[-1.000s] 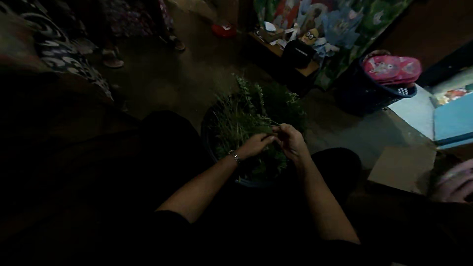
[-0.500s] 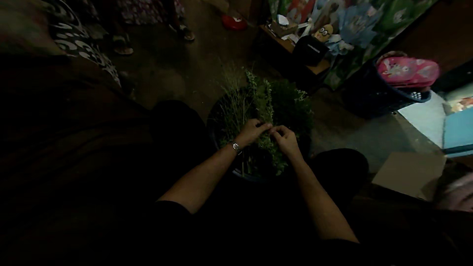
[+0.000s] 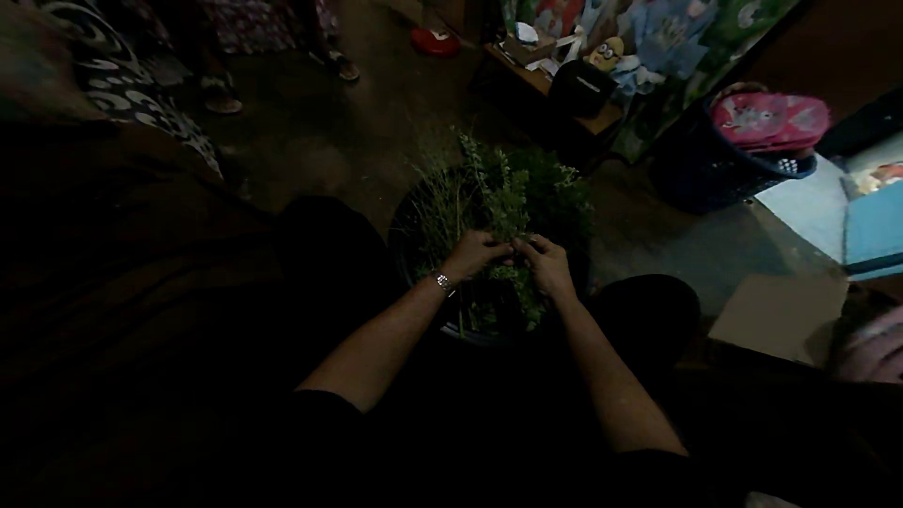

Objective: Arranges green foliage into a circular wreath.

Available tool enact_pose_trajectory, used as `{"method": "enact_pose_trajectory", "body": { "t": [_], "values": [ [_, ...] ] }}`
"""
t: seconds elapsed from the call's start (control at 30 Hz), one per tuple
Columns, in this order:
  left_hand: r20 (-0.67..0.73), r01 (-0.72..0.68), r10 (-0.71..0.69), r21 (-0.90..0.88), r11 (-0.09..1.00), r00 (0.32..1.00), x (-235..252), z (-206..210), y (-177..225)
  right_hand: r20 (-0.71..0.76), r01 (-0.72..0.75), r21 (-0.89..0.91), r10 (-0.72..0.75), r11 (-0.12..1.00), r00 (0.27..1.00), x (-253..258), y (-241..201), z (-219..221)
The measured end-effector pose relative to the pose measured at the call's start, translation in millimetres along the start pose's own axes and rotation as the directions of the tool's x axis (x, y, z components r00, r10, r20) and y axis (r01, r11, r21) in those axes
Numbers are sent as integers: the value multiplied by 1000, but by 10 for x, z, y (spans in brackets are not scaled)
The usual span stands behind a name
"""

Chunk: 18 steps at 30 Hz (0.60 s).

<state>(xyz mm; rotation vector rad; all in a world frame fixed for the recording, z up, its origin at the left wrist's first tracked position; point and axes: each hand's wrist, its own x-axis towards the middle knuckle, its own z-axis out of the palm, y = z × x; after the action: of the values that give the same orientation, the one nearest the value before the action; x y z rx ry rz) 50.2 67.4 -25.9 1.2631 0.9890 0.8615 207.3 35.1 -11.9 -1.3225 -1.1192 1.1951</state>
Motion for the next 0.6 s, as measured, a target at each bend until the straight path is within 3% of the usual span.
{"method": "enact_pose_trajectory", "body": {
  "t": [0.47, 0.6],
  "values": [
    [37, -5, 6, -42, 999, 999, -36, 20, -18, -138, 3, 293, 40, 956, 990, 76, 37, -15],
    [46, -1, 0, 18, 1000, 999, -32, 11, -14, -198, 13, 254, 39, 967, 980, 94, -31, -122]
  ]
}}
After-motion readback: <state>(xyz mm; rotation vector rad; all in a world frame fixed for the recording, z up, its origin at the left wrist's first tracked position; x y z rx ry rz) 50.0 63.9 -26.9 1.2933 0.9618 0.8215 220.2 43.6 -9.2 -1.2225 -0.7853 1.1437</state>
